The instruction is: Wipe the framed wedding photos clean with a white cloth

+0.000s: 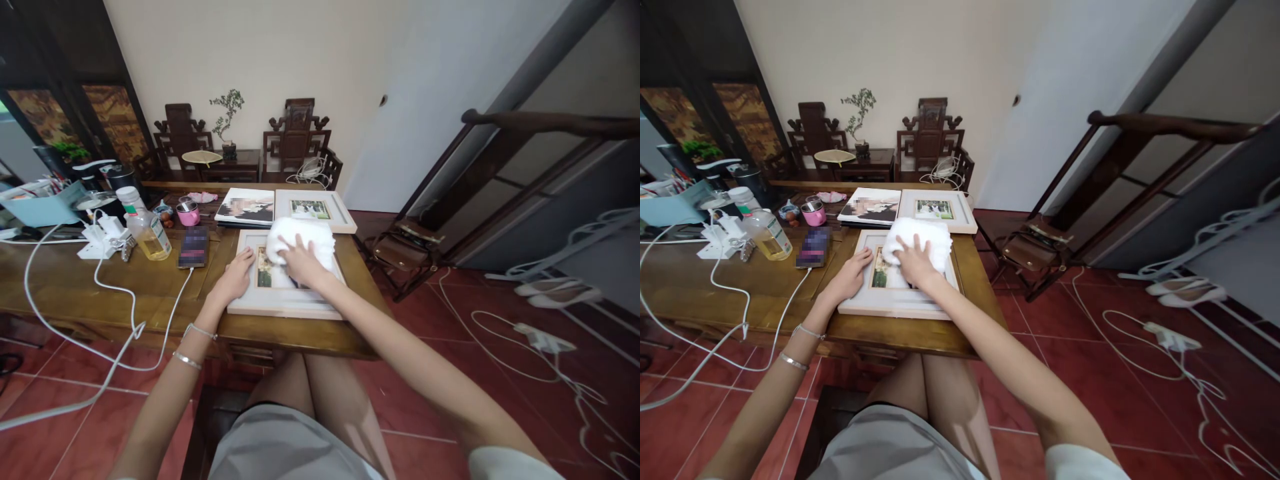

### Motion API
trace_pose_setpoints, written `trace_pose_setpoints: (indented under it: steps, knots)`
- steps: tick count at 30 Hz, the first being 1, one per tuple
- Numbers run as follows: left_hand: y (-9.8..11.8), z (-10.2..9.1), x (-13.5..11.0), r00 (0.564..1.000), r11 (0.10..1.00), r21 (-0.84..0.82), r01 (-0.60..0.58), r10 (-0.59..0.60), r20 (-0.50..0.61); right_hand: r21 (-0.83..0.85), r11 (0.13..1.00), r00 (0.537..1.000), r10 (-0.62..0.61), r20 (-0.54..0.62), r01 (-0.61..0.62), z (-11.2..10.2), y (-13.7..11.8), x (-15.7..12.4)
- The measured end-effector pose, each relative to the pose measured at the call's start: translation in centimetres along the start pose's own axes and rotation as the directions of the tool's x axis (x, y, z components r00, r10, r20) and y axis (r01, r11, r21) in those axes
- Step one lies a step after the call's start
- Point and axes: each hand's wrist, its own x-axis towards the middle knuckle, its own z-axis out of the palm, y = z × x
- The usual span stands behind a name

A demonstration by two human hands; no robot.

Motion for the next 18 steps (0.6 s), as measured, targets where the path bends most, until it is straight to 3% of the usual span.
trace_pose_setpoints:
  steps: [2,5,9,12,15,18]
  knots:
    - [-0.2,0.1,0.0,1.0,1.0,-0.022,-0.006,0.005,-0.013,-0.014,1.0,1.0,0.022,-0.014,-0.023,0.1,0.2,1.5]
    - [-0.5,0.4,0.1,0.998,0.999,-0.049,-0.012,0.009,-0.06,-0.005,0.998,0.997,-0.065,0.045,0.065,-0.3,-1.1,1.2]
    - [-0.3,0.2,0.3,0.997,0.999,-0.033,-0.012,0.009,-0.076,0.084,0.979,0.965,-0.196,0.172,0.183,-1.2,-3.8,-2.5]
    - [-0.1,0.0,0.4,0.999,1.0,-0.006,-0.014,0.014,-0.047,0.147,0.957,0.934,-0.277,0.224,0.249,-1.9,-4.5,-5.4]
    - [-0.2,0.0,0.4,0.998,0.999,0.012,-0.033,0.034,-0.058,0.161,0.961,0.945,-0.256,0.205,0.225,-2.5,-3.5,-7.4]
    - [-0.6,0.2,0.5,0.997,0.999,0.025,-0.044,0.045,-0.067,0.085,0.988,0.962,-0.145,0.233,0.129,-3.0,-1.6,-9.0]
